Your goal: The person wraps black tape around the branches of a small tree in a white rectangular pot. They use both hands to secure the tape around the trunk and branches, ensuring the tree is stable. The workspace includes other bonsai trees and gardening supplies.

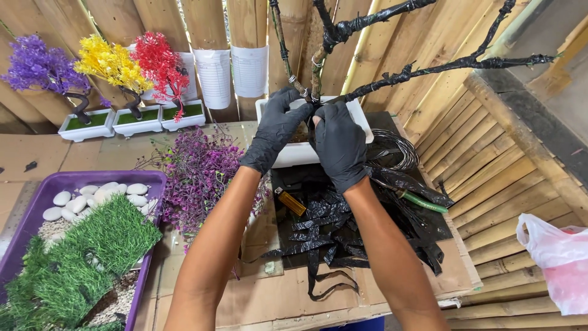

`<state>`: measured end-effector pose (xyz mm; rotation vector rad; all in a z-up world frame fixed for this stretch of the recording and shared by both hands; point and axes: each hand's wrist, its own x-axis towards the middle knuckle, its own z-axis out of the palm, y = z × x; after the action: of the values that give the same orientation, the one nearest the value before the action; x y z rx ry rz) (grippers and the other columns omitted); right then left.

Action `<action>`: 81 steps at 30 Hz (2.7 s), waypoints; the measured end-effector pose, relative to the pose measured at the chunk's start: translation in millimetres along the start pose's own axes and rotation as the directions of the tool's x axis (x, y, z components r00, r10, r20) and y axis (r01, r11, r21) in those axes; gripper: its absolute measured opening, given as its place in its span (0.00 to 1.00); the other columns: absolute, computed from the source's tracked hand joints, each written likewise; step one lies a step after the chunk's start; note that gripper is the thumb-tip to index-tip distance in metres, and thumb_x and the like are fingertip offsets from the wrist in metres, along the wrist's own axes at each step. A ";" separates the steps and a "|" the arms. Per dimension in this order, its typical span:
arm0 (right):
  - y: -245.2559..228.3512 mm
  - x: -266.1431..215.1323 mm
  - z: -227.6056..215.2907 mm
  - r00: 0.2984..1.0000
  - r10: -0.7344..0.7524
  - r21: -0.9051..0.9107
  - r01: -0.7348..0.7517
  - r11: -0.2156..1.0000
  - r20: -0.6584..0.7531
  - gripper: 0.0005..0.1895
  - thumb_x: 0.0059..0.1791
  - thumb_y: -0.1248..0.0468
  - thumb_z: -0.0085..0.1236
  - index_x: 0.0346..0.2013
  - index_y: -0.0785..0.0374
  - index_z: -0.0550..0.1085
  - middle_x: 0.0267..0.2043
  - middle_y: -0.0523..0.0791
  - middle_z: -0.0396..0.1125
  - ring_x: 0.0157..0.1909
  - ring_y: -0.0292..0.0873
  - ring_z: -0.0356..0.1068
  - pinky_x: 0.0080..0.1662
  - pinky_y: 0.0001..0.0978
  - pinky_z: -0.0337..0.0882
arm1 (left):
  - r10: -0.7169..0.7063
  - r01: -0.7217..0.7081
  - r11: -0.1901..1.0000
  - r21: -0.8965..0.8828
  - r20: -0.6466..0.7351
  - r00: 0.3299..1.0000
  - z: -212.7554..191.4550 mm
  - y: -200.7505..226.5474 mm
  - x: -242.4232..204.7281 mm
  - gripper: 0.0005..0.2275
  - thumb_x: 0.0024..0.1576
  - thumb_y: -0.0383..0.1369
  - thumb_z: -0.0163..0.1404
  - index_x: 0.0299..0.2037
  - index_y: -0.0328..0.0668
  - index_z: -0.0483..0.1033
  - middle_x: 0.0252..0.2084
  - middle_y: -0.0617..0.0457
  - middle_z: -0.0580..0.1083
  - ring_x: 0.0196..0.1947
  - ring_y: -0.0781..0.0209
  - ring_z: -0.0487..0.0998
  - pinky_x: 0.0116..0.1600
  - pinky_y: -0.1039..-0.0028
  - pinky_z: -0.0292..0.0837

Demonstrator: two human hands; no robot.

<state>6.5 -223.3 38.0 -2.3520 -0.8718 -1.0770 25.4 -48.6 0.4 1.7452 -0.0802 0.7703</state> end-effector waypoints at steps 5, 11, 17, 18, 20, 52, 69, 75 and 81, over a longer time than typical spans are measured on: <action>-16.2 -13.6 5.9 0.997 0.070 0.101 -0.068 0.993 -0.020 0.08 0.59 0.53 0.52 0.40 0.50 0.70 0.34 0.41 0.67 0.39 0.53 0.75 0.36 0.45 0.77 | 0.063 0.046 0.891 0.451 -0.225 0.972 -18.9 36.4 -12.9 0.08 0.46 0.45 0.63 0.26 0.61 0.77 0.29 0.61 0.71 0.42 0.56 0.73 0.52 0.65 0.70; -17.5 -33.7 25.6 0.990 0.124 0.033 -0.122 0.992 -0.060 0.12 0.57 0.52 0.56 0.48 0.54 0.73 0.43 0.46 0.70 0.42 0.54 0.75 0.39 0.47 0.79 | -0.071 0.103 0.826 0.554 -0.079 0.994 -7.6 69.0 -19.8 0.14 0.46 0.57 0.60 0.25 0.63 0.81 0.26 0.61 0.74 0.38 0.54 0.76 0.46 0.66 0.71; -6.4 -53.1 41.3 0.993 0.080 0.047 -0.076 0.996 -0.081 0.24 0.56 0.57 0.63 0.62 0.67 0.71 0.57 0.61 0.70 0.52 0.63 0.73 0.48 0.53 0.79 | -0.125 0.146 0.817 0.557 -0.076 0.989 4.8 78.9 -22.1 0.13 0.45 0.54 0.60 0.27 0.59 0.83 0.29 0.56 0.79 0.40 0.47 0.80 0.44 0.60 0.76; -5.1 -55.1 39.4 0.997 0.056 0.049 -0.053 0.997 -0.054 0.26 0.55 0.58 0.62 0.64 0.70 0.70 0.59 0.64 0.69 0.54 0.65 0.73 0.50 0.56 0.79 | -0.159 0.169 0.807 0.566 -0.068 0.985 6.5 77.9 -22.6 0.14 0.45 0.55 0.59 0.28 0.60 0.83 0.30 0.56 0.80 0.40 0.47 0.80 0.43 0.60 0.78; -2.5 -62.3 47.6 0.997 0.054 0.032 -0.052 0.998 -0.053 0.28 0.54 0.57 0.63 0.65 0.67 0.70 0.61 0.62 0.68 0.56 0.63 0.72 0.50 0.54 0.79 | -0.155 0.164 0.785 0.597 -0.067 0.986 10.2 63.1 -20.5 0.12 0.45 0.53 0.59 0.29 0.61 0.83 0.29 0.57 0.80 0.40 0.47 0.81 0.43 0.60 0.78; -13.4 -94.7 -55.4 0.979 -0.163 0.357 0.111 0.928 0.122 0.09 0.54 0.54 0.58 0.41 0.54 0.80 0.38 0.45 0.76 0.42 0.50 0.77 0.41 0.35 0.78 | 0.157 -0.133 0.627 0.768 0.043 0.987 -41.7 3.6 5.5 0.03 0.56 0.37 0.57 0.34 0.57 0.75 0.32 0.51 0.72 0.38 0.43 0.78 0.42 0.55 0.79; 27.9 29.0 -13.8 0.981 -0.029 0.628 -0.101 0.772 0.193 0.32 0.59 0.70 0.42 0.77 0.50 0.49 0.69 0.48 0.67 0.36 0.44 0.79 0.46 0.45 0.77 | 0.444 -0.512 0.693 0.507 0.259 0.858 -30.8 3.3 95.4 0.13 0.47 0.24 0.55 0.33 0.62 0.86 0.36 0.60 0.79 0.42 0.49 0.75 0.46 0.54 0.66; 36.9 57.2 18.6 0.987 -0.043 0.642 -0.068 0.763 0.154 0.28 0.53 0.74 0.41 0.69 0.61 0.65 0.69 0.52 0.65 0.69 0.53 0.67 0.64 0.42 0.72 | 0.658 -0.748 0.634 0.193 0.373 0.654 -25.6 8.0 124.7 0.08 0.50 0.24 0.66 0.37 0.45 0.85 0.41 0.51 0.81 0.41 0.51 0.78 0.41 0.61 0.76; 61.5 73.5 33.7 0.947 -0.163 0.591 -0.035 0.806 0.278 0.27 0.50 0.74 0.44 0.65 0.69 0.69 0.67 0.57 0.64 0.70 0.57 0.64 0.69 0.47 0.64 | 0.699 -0.832 0.515 0.207 0.460 0.547 19.9 -54.7 196.3 0.10 0.54 0.41 0.63 0.37 0.46 0.86 0.39 0.52 0.79 0.36 0.46 0.74 0.39 0.58 0.70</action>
<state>103.6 -220.7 68.1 -1.9767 -1.2042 -0.3484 211.3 16.6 56.4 2.2354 -1.0945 1.2006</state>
